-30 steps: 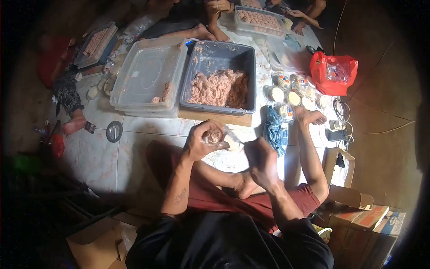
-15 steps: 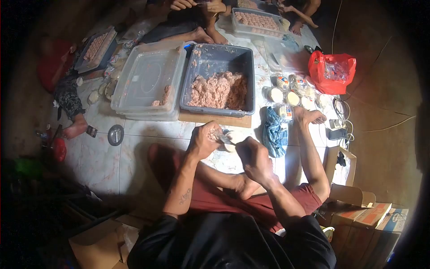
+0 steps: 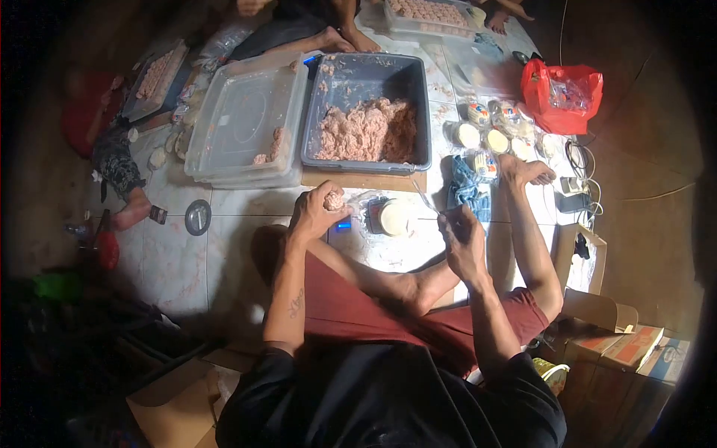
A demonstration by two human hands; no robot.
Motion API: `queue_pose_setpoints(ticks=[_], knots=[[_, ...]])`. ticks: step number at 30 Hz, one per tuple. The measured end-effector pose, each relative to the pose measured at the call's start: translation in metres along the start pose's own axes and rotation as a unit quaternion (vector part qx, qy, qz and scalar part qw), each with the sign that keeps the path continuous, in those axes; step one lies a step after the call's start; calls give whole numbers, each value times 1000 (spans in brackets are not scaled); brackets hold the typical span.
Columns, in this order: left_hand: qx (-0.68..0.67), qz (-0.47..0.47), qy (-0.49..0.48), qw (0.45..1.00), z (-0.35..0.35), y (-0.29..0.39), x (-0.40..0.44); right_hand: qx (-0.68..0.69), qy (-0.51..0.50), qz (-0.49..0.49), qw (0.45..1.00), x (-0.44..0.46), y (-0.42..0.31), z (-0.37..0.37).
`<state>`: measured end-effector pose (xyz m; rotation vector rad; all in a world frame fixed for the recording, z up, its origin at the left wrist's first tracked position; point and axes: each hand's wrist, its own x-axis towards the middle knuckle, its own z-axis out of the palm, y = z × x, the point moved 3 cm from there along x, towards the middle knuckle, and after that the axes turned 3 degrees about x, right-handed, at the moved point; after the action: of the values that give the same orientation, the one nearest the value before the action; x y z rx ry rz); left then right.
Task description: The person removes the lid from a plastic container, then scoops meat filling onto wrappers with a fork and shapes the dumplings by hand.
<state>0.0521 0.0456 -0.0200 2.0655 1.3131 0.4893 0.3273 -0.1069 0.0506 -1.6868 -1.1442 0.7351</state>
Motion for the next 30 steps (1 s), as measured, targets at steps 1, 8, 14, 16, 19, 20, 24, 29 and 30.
queue_pose_setpoints(ticks=[1,8,14,16,19,20,24,29,30], knots=[[2,-1,-4,1000,7,-8,3,-11,-6,17,1000,-3,6,-2],[93,38,-38,994,64,-50,9,-31,-19,18,999,-21,29,-11],[133,40,-68,988,83,-57,14,-19,-17,38,999,-22,36,-16],[143,6,-84,986,82,-51,11,-27,-16,40,999,-23,30,-18],[146,5,-32,989,62,-20,-3,-46,-17,45,998,-24,32,-24],[146,8,-34,989,56,-9,-6,-56,-17,47,997,-25,34,-28],[68,65,105,990,53,14,-12,-62,12,55,996,-30,38,-42],[135,176,76,972,130,91,-32,-19,19,26,999,-23,51,-45],[210,193,146,947,139,97,-35,-26,20,30,999,-24,49,-47]])
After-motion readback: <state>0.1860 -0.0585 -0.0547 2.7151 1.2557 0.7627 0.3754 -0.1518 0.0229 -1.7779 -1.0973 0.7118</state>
